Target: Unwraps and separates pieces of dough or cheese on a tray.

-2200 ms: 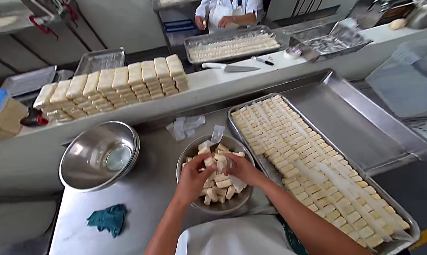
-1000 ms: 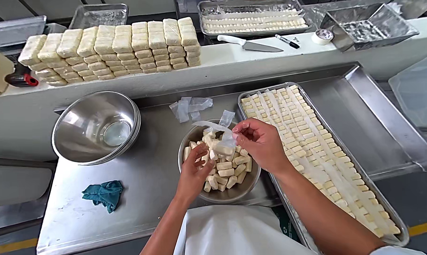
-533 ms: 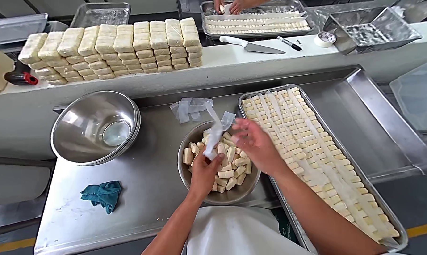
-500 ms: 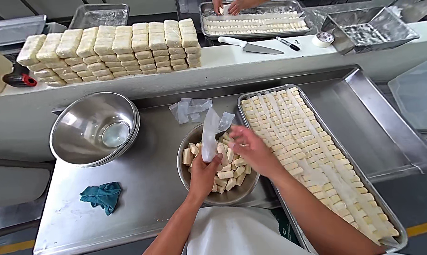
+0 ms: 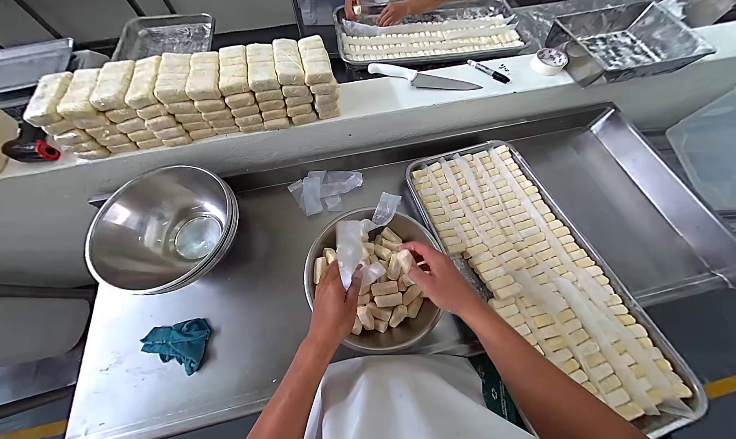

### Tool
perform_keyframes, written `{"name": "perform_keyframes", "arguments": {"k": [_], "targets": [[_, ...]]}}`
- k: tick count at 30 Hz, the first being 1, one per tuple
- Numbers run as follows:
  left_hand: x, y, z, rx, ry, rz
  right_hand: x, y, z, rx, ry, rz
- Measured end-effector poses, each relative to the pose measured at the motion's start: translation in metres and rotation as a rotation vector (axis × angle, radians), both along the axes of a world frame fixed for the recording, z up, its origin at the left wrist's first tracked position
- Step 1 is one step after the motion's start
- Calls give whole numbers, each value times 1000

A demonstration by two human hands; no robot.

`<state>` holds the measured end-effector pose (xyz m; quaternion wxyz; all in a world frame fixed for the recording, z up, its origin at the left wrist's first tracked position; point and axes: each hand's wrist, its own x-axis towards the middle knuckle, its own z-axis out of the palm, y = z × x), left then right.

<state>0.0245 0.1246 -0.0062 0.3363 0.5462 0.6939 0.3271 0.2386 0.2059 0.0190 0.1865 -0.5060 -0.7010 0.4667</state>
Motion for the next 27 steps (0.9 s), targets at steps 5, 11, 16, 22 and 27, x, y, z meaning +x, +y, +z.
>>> {"name": "perform_keyframes", "arguments": {"k": [5, 11, 16, 22, 27], "targets": [[-3, 1, 25, 156, -503, 30, -12, 38, -14, 250, -241, 93], [-20, 0, 55, 278, -613, 188, -51, 103, -54, 278, -452, 224], [-40, -21, 45, 230, -687, 396, -55, 96, 6, 426, 133, -140], [-13, -11, 31, 6, -963, 359, -79, -23, 13, 709, 116, 406], [-28, 41, 31, 257, -605, 375, -32, -61, -1, 588, 187, 287]]}}
